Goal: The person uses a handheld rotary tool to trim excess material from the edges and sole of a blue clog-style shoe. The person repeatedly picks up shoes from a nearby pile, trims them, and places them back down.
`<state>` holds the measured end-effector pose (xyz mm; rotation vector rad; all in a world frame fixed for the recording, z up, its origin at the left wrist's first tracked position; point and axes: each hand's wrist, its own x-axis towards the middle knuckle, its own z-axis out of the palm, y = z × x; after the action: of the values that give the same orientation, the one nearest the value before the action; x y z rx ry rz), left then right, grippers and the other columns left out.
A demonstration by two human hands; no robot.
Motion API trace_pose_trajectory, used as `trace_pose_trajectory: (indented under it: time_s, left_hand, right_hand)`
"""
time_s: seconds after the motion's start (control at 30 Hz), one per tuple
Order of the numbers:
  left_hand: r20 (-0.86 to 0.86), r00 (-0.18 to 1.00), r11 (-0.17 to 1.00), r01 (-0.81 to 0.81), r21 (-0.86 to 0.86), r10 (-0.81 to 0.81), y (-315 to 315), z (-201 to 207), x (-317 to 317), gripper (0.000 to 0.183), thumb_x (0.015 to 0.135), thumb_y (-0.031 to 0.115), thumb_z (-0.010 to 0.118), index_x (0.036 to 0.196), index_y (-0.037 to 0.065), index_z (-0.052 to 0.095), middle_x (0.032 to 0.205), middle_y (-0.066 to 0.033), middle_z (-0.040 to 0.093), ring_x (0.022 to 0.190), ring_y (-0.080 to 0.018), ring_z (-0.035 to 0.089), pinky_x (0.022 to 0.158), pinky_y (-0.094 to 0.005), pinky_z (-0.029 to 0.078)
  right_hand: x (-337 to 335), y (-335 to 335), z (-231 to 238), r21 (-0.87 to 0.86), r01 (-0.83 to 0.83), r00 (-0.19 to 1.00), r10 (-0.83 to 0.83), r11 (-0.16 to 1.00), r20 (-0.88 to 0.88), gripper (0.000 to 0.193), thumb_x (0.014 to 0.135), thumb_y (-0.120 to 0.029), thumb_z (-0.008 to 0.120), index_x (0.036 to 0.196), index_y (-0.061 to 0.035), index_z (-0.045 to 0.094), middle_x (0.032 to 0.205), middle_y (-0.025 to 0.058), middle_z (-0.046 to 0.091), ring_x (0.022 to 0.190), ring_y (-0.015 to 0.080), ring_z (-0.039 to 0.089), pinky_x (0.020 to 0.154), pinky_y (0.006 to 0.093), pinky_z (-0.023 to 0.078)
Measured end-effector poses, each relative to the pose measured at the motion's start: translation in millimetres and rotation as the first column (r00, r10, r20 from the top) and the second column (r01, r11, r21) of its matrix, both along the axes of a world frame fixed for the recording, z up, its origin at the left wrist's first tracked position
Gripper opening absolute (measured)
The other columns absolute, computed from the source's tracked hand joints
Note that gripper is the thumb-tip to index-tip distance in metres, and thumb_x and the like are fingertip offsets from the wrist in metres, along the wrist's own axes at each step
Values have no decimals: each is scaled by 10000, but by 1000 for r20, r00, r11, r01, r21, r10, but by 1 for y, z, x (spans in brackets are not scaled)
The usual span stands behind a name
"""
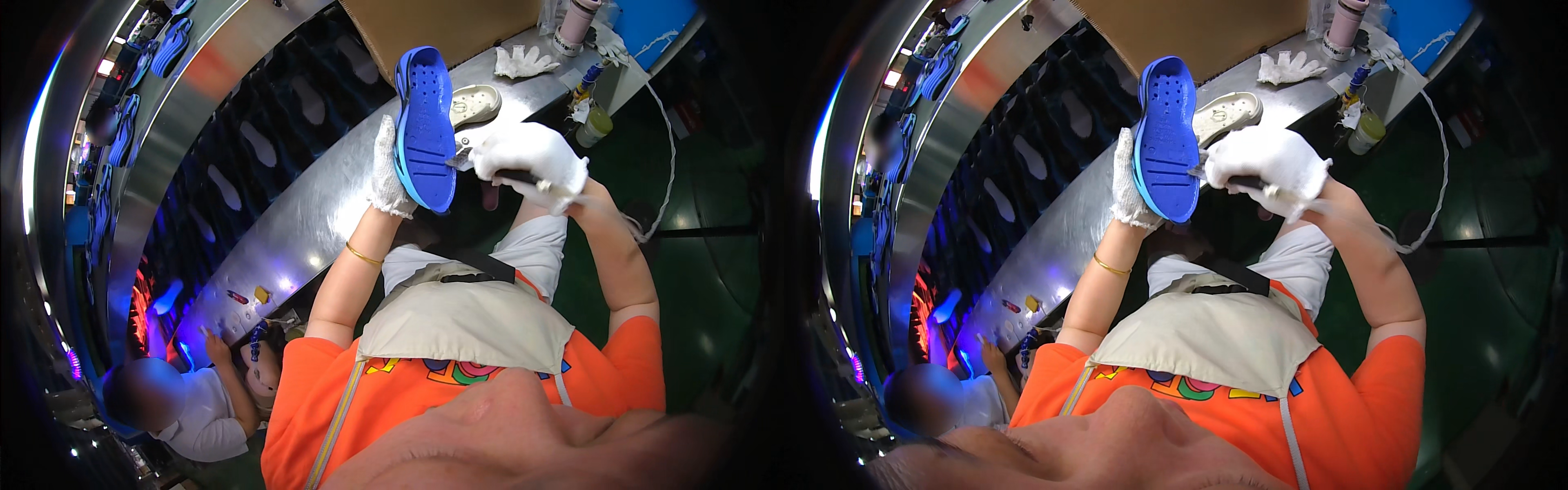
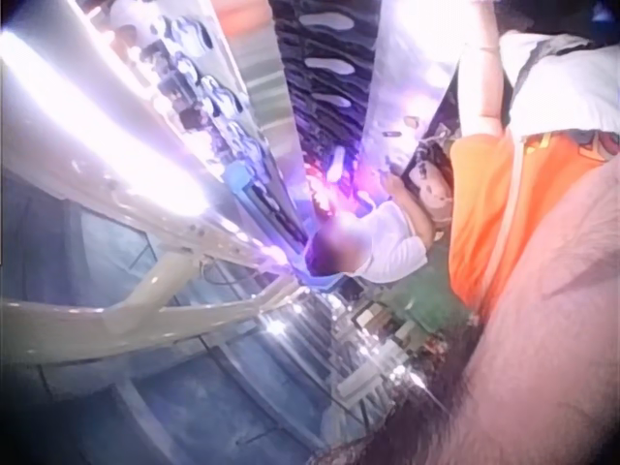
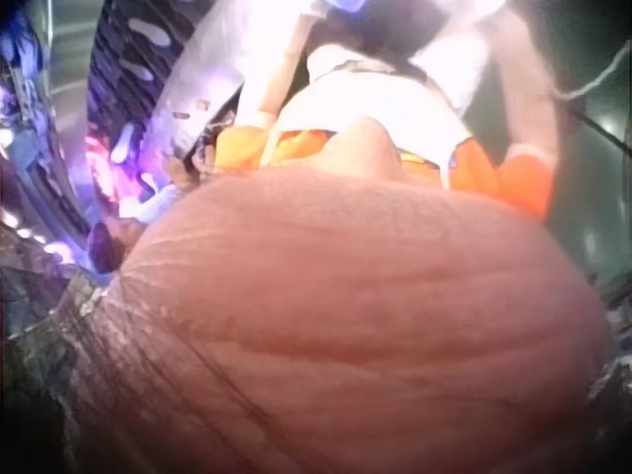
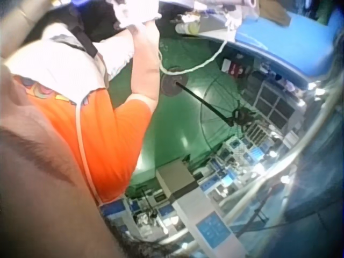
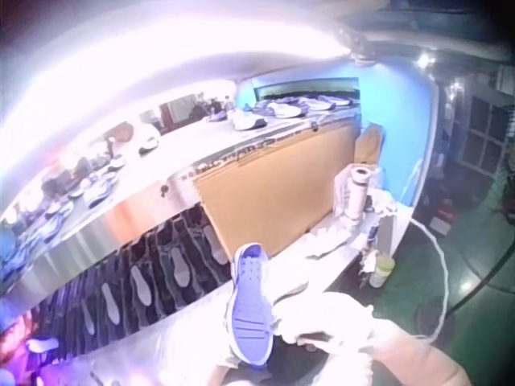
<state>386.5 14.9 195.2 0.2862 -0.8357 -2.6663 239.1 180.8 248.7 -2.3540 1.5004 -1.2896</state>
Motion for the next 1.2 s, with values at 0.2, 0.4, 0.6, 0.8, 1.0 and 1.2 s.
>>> trace_pose_trajectory:
  time_s: [0.2, 0.4, 0.6, 0.8, 1.0, 1.2]
  left_hand:
    - [-214, 968, 961, 174, 217, -127, 12, 0, -2, 662, 907, 559, 332, 1316, 42, 390, 1217, -199, 519, 1022, -381, 566, 880, -503, 477]
    - [-124, 988, 995, 95, -2, -94, -16, -14, -4, 764, 879, 634, 279, 1305, 12, 407, 1207, -214, 527, 1050, -398, 552, 918, -499, 450]
    - [-77, 997, 993, -6, 115, 15, -14, -11, -6, 752, 893, 619, 236, 1330, 25, 382, 1227, -180, 524, 1082, -346, 538, 928, -497, 441]
    - [-57, 998, 984, -3, 180, 14, -5, -20, -2, 737, 892, 618, 131, 1338, 93, 394, 1272, -150, 492, 1108, -329, 499, 978, -458, 379]
    - [20, 999, 993, -46, 106, 45, -4, -23, -6, 754, 883, 631, 99, 1342, 105, 385, 1274, -148, 486, 1113, -329, 490, 953, -465, 393]
    - [48, 998, 993, -45, 110, 40, -6, -25, -5, 773, 872, 647, 104, 1331, 100, 399, 1243, -162, 510, 1097, -335, 508, 935, -470, 414]
  right_hand:
    - [18, -17, -14, -147, 291, 894, -214, 945, 395, 208, 672, 105, 638, 841, -14, 610, 821, 86, 611, 771, 196, 602, 719, 279, 483]
    - [55, -1, -42, 84, 82, 826, -115, 993, 552, 187, 684, 114, 632, 799, -32, 610, 851, 75, 640, 788, 159, 621, 728, 288, 506]
    - [47, -9, -44, 52, 128, 613, -120, 990, 781, 183, 745, 119, 610, 863, -15, 573, 947, 105, 597, 796, 128, 599, 744, 258, 505]
    - [57, -21, -42, -121, 201, 869, -120, 972, 480, 162, 680, 37, 665, 820, -15, 602, 824, 121, 640, 766, 254, 623, 712, 317, 498]
    - [52, -22, -37, -129, 182, 922, -124, 975, 366, 168, 661, 30, 669, 810, -19, 609, 827, 123, 641, 755, 269, 624, 714, 325, 498]
    - [47, -23, -30, -152, 134, 964, -93, 979, 249, 143, 653, -4, 667, 779, -37, 609, 841, 113, 638, 748, 276, 611, 706, 331, 485]
